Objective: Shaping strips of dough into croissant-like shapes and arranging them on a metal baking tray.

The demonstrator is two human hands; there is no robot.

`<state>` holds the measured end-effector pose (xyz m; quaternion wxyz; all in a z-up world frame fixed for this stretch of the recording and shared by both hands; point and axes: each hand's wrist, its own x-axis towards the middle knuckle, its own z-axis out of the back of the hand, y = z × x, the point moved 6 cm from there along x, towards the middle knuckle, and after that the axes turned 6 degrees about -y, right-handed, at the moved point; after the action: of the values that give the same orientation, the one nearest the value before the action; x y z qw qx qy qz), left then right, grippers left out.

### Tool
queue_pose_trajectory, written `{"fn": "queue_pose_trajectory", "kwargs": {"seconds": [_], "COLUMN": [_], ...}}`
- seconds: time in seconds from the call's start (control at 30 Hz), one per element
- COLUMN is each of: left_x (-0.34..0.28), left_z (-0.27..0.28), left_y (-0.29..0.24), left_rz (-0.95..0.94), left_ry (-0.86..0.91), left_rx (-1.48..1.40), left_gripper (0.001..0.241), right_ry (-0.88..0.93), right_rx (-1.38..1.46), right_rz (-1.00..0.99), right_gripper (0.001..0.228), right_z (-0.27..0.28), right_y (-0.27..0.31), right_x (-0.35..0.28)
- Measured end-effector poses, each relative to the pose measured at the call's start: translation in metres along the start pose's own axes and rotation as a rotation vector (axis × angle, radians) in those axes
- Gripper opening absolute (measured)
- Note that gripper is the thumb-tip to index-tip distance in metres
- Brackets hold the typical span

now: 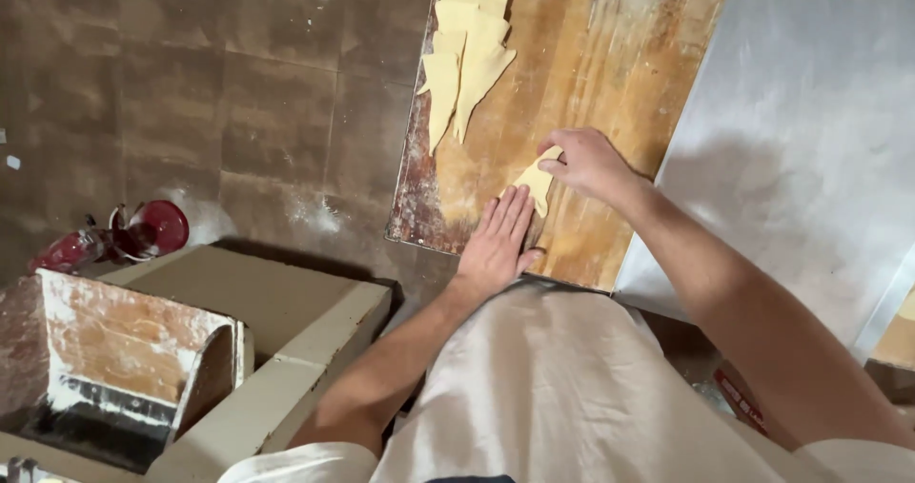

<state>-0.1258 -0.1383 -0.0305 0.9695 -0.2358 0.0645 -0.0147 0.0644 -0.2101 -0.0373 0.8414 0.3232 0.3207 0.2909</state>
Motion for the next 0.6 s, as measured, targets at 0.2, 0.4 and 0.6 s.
{"fn": "queue_pose_trajectory", "kwargs": {"seconds": [0.2, 0.4, 0.6], "left_x": [0.043, 0.115, 0.199], "left_z": [-0.002, 0.004, 0.054], "left_y": [-0.003, 0.005, 0.001], "left_rz": [0.054, 0.076, 0.138], "left_ry": [-0.069, -0.085, 0.04], "left_rx": [-0.061, 0.021, 0.05], "left_gripper": [0.077, 0.061, 0.085], "right_ry": [-0.003, -0.15, -0.702], "right_rx": [-0.152, -0.265, 0.031], "right_rz": [0.02, 0.106, -0.185], "right_gripper": [0.027, 0.023, 0.026], "right_z": [0.017, 0.041, 0.08], "right_y": [-0.003, -0.032, -0.098], "right_x": [0.027, 0.059, 0.058]}}
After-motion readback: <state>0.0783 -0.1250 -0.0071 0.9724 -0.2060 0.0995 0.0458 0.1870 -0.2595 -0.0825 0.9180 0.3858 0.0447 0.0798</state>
